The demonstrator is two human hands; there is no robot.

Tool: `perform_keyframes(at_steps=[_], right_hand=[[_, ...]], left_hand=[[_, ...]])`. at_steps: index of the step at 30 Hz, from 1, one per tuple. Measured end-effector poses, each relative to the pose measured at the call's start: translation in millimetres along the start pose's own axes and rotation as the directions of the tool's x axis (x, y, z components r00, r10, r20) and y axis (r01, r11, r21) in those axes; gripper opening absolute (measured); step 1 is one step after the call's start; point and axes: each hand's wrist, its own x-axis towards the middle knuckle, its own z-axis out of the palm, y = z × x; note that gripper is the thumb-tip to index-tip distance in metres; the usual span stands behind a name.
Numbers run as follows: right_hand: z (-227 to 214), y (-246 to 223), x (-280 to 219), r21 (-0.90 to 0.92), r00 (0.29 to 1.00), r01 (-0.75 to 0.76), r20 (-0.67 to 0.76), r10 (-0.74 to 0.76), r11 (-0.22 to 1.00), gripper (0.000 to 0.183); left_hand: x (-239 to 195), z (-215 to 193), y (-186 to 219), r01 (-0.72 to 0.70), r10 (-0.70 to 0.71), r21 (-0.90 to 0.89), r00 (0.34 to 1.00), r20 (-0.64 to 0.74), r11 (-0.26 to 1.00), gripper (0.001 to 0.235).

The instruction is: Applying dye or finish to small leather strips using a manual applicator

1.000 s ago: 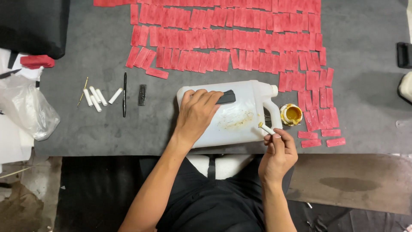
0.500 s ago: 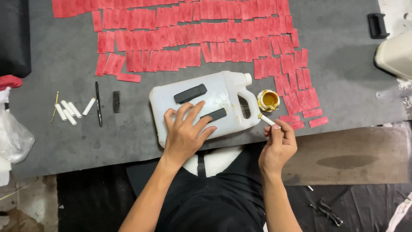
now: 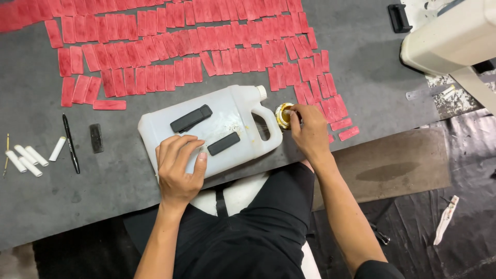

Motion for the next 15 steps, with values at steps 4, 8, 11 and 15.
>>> perform_keyframes(at_steps=[4,8,11,15], right_hand=[[-29.8,-15.0,5.0,0.008,0.999,0.006,-0.039,-0.006,1.0,0.011],[-47.1,-20.3,-4.7,-0.02,0.98,-0.049,-0.193,0.044,0.999,0.011],[-52.7,-25.3,-18.0,-0.067,0.98,-0.034,-0.197,0.02,0.997,0.01],[-50.2,-26.9,-25.8,-0.124,0.998,-0.008,-0.068,0.0,0.992,0.011]], left_hand=[[0.0,0.2,-1.0,0.028,-0.029,-0.022,0.999,-0.022,0.999,0.021],[0.4,-0.1,-0.8,0.057,-0.06,-0.073,0.997,-0.041,0.996,0.019],[1.9,-1.1,0.7,0.055,-0.058,-0.084,0.998,-0.036,0.995,0.016],[4.5,-3.0,3.6,0.058,-0.062,-0.081,0.997,-0.039,0.995,0.013]])
